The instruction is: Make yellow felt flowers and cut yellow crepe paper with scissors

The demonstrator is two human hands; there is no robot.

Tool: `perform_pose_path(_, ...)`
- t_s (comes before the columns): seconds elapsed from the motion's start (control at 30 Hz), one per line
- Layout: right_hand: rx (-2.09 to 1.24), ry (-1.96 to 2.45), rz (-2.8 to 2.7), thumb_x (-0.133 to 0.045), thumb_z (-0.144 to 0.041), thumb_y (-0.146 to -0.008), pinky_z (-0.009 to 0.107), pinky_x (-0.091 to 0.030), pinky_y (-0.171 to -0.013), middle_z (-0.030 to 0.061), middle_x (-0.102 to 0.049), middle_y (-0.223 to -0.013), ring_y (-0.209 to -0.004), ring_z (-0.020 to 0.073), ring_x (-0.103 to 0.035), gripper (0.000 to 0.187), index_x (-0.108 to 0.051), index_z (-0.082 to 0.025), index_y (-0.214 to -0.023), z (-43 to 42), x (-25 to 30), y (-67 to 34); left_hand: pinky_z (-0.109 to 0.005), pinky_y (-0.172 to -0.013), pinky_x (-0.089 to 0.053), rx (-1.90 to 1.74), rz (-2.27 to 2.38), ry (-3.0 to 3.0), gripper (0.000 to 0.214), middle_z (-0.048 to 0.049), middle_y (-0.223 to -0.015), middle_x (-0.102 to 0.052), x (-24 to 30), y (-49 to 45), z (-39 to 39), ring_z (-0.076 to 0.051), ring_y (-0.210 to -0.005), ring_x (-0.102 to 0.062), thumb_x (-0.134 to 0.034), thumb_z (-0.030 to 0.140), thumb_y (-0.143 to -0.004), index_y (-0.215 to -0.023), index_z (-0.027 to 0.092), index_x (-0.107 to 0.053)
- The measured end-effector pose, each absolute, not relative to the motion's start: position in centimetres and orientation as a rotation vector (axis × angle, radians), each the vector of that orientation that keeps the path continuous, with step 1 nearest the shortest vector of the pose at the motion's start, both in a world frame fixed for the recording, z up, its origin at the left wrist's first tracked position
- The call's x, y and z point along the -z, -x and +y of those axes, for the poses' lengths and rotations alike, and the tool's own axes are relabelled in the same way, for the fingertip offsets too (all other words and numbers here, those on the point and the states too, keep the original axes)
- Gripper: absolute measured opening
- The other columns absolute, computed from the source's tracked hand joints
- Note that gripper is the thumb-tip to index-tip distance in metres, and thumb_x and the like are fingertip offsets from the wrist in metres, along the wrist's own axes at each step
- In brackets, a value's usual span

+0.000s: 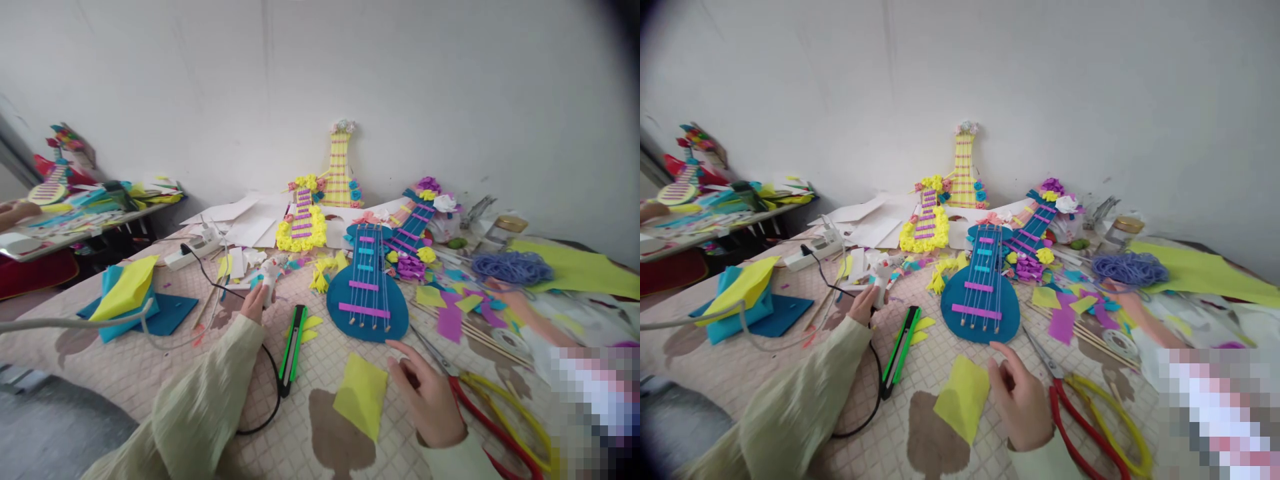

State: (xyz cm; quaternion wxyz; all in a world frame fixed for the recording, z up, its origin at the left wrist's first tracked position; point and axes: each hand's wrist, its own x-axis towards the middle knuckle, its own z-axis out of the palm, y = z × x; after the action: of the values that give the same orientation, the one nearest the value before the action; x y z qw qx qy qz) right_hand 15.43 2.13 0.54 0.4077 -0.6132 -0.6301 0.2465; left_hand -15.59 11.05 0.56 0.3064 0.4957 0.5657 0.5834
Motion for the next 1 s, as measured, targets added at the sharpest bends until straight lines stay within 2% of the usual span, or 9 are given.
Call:
perform_pose_path(0.07, -0.639, 1.54, -1.595, -0.042, -0.044, -0.077, 0.023, -0.029, -0.043, -0.0069, -0.033, -0.045, -0.04, 0.0112, -0.036, 0.039, -0.059, -0.017, -0.099, 2.1, -0.5, -15.5, -0.026, -0.062, -0.041, -1.542, 1.583, -1.392, 0.033, -0.0037, -0.07, -0.06, -0.7, 15.5, 10.7, -0.018, -0.069, -0.054, -0.053, 0.044, -0.066, -0.081, 0.015, -0.06)
perform_pose_path(0.13, -0.642, 1.533, -1.6, -0.042, -0.044, -0.078, 0.023, -0.029, -0.043, -0.0068, -0.032, -0.045, -0.04, 0.0112, -0.036, 0.039, -0.059, -0.017, -0.099, 2.1, -0.5, -15.5, -0.028, -0.072, -0.04, -1.518, 1.635, -1.466, 0.04, -0.0043, -0.084, -0.062, -1.1, 15.3, 10.2, -0.02, -0.081, -0.054, -0.057, 0.038, -0.065, -0.099, 0.017, -0.058)
perform_pose_path(0.2, -0.644, 1.535, -1.608, -0.042, -0.044, -0.078, 0.023, -0.029, -0.044, -0.0067, -0.032, -0.045, -0.041, 0.0114, -0.036, 0.039, -0.059, -0.017, -0.099, 2.1, -0.6, -15.5, -0.028, -0.074, -0.04, -1.44, 1.719, -1.599, 0.047, -0.0042, -0.087, -0.062, -1.5, 15.0, 9.8, -0.019, -0.078, -0.054, -0.055, 0.035, -0.068, -0.111, 0.017, -0.052)
perform_pose_path(0.3, -0.66, 1.538, -1.62, -0.042, -0.044, -0.078, 0.023, -0.028, -0.044, -0.0067, -0.031, -0.046, -0.041, 0.0112, -0.034, 0.039, -0.059, -0.017, -0.1, 2.1, -0.6, -15.5, -0.028, -0.071, -0.041, -1.286, 1.877, -1.871, 0.046, -0.0051, -0.087, -0.062, -1.6, 14.7, 9.5, -0.017, -0.071, -0.055, -0.048, 0.034, -0.074, -0.118, 0.018, -0.046)
perform_pose_path(0.43, -0.666, 1.527, -1.605, -0.042, -0.045, -0.077, 0.023, -0.028, -0.043, -0.0067, -0.031, -0.046, -0.041, 0.0109, -0.033, 0.039, -0.06, -0.017, -0.098, 2.1, -0.7, -15.3, -0.028, -0.074, -0.042, -1.261, 1.919, -1.995, 0.041, -0.0079, -0.095, -0.062, -1.1, 14.8, 9.6, -0.019, -0.078, -0.057, -0.05, 0.031, -0.075, -0.113, 0.019, -0.047)
perform_pose_path(0.6, -0.672, 1.539, -1.596, -0.042, -0.045, -0.077, 0.023, -0.03, -0.045, -0.0061, -0.033, -0.048, -0.043, 0.0109, -0.037, 0.039, -0.059, -0.017, -0.099, 2.1, -0.7, -15.3, -0.028, -0.069, -0.044, -1.467, 1.886, -1.819, 0.046, -0.0056, -0.086, -0.063, -0.8, 14.4, 9.6, -0.02, -0.076, -0.059, -0.065, 0.03, -0.062, -0.104, 0.021, -0.05)
perform_pose_path(0.83, -0.662, 1.522, -1.605, -0.043, -0.044, -0.077, 0.023, -0.031, -0.045, -0.0057, -0.036, -0.048, -0.043, 0.0108, -0.038, 0.039, -0.06, -0.015, -0.097, 2.1, -1.0, -15.3, -0.027, -0.066, -0.042, -1.547, 2.063, -1.698, 0.034, -0.0031, -0.08, -0.061, -1.5, 13.5, 8.8, -0.018, -0.07, -0.058, -0.068, 0.036, -0.059, -0.084, 0.02, -0.05)
perform_pose_path(1.0, -0.645, 1.505, -1.628, -0.043, -0.042, -0.078, 0.023, -0.032, -0.045, -0.0053, -0.038, -0.047, -0.043, 0.0108, -0.039, 0.036, -0.06, -0.015, -0.094, 2.0, -1.5, -15.2, -0.025, -0.059, -0.041, -1.655, 1.819, -1.404, 0.037, 0.0, -0.072, -0.057, -1.3, 14.5, 9.9, -0.014, -0.064, -0.053, -0.07, 0.036, -0.052, -0.073, 0.02, -0.045)
